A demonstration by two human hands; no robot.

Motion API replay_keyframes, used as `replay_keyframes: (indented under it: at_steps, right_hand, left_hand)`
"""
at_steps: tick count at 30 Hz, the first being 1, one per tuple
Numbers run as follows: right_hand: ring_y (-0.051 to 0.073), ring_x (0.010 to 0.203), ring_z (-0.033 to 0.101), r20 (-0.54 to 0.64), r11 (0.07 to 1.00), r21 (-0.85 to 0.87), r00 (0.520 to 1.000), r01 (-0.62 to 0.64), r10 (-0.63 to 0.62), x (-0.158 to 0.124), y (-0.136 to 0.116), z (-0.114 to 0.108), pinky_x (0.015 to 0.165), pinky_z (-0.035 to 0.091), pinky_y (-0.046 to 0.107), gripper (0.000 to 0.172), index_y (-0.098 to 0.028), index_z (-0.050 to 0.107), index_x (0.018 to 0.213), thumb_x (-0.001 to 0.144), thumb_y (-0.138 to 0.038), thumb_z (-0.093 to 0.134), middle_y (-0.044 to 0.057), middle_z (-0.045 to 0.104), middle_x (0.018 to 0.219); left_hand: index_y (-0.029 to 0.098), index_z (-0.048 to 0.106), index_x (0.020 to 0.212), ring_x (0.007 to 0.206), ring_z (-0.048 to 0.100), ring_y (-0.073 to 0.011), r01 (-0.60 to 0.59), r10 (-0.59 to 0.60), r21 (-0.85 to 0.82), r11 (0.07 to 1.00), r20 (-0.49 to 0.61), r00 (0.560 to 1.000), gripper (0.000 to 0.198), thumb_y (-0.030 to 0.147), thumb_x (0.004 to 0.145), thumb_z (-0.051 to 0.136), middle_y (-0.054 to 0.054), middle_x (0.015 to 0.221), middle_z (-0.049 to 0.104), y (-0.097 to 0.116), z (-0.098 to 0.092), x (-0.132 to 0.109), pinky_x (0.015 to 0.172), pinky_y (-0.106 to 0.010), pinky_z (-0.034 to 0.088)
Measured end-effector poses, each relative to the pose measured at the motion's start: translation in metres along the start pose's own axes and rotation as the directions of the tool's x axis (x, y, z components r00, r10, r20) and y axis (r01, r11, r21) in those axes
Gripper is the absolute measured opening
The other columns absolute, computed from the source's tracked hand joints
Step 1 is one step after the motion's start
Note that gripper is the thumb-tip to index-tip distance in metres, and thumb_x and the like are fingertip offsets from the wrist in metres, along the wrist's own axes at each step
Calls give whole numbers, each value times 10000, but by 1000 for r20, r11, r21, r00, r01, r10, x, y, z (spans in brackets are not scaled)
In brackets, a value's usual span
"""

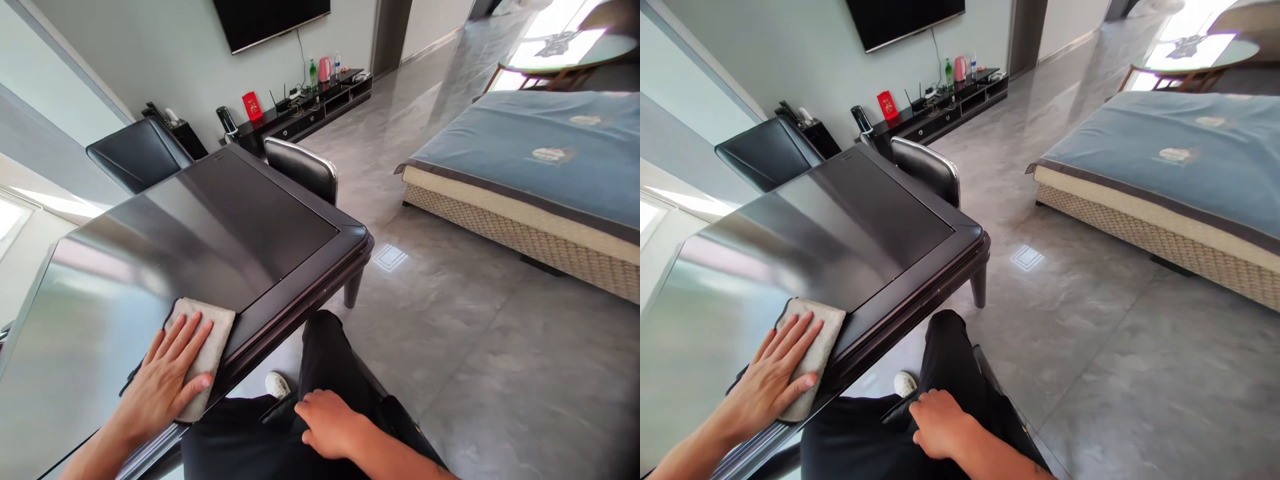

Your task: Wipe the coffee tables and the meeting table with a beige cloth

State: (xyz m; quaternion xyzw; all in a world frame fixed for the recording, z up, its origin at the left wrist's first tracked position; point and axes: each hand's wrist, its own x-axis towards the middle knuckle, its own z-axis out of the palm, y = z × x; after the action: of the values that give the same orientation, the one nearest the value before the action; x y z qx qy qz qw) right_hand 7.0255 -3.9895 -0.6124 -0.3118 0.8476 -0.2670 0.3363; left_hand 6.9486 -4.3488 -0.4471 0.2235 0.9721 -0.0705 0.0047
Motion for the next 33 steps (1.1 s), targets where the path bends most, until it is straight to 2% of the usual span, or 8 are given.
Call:
replay_keyframes:
  at_steps: [2, 5, 13, 16, 19, 24, 30, 33]
  right_hand:
    - [398, 1199, 772, -7, 1000, 3, 1000, 9, -9, 1, 0, 1, 1005, 619, 497, 355, -166, 791, 1245, 957, -360, 720, 191, 816, 1291]
    - [402, 1158, 783, -21, 1000, 10, 999, 26, -26, 3, 2, 4, 967, 620, 492, 373, -162, 797, 1239, 946, -380, 725, 198, 824, 1263]
    - [391, 1144, 797, -25, 999, -39, 1000, 5, -6, 10, 4, 13, 940, 631, 474, 422, -158, 796, 1249, 949, -456, 787, 195, 828, 1240]
    - [375, 1122, 806, -25, 997, -71, 1000, 5, -7, 11, 5, 13, 917, 635, 452, 418, -163, 800, 1228, 950, -476, 808, 183, 835, 1221]
    - [369, 1088, 814, -55, 996, -84, 998, 13, -17, 10, 5, 14, 882, 637, 437, 407, -161, 807, 1196, 953, -488, 812, 177, 842, 1200]
    - [377, 1054, 825, -63, 995, -93, 998, 20, -26, 12, 5, 17, 857, 648, 447, 419, -145, 815, 1184, 948, -492, 816, 191, 847, 1187]
    - [380, 998, 840, -70, 995, -98, 997, 22, -29, 17, 5, 19, 804, 659, 446, 406, -143, 830, 1149, 924, -480, 829, 194, 857, 1139]
    - [379, 985, 843, -63, 992, -119, 997, 30, -38, 16, 3, 15, 780, 659, 434, 399, -132, 828, 1138, 927, -470, 819, 199, 858, 1132]
  left_hand:
    - [383, 151, 1839, 1733, 253, -446, 2, -2, 12, 1000, -6, 1000, 872, 698, 1084, 452, -62, 1897, 247, 4, 0, 5, 1400, -716, 209]
    - [382, 157, 1838, 1739, 247, -426, 12, -11, 28, 1000, -16, 1000, 803, 611, 1117, 427, -50, 1897, 249, 21, -5, 35, 1395, -723, 225]
    - [234, 341, 1810, 1728, 260, -455, -4, 4, 61, 998, -5, 1000, 750, 586, 1148, 338, -118, 1885, 287, 107, -34, 174, 1337, -742, 336]
    - [245, 340, 1812, 1719, 268, -466, -23, 24, 43, 999, -11, 1000, 757, 600, 1144, 345, -112, 1889, 284, 139, -45, 229, 1338, -744, 323]
    - [293, 331, 1813, 1711, 279, -452, -36, 36, -8, 999, -17, 999, 758, 627, 1133, 355, -81, 1890, 292, 162, -52, 274, 1343, -754, 301]
    - [381, 262, 1824, 1713, 239, -475, -15, 17, -108, 994, 12, 1000, 765, 668, 1118, 321, -31, 1905, 246, 175, -58, 318, 1313, -856, 244]
    - [417, 291, 1810, 1744, 152, -467, 114, -98, -168, 979, 101, 990, 734, 645, 1113, 290, -21, 1926, 176, 174, -71, 366, 1331, -850, 171]
    - [407, 291, 1813, 1736, 148, -496, 84, -71, -161, 983, 85, 994, 728, 628, 1120, 275, -30, 1923, 190, 181, -71, 372, 1314, -868, 168]
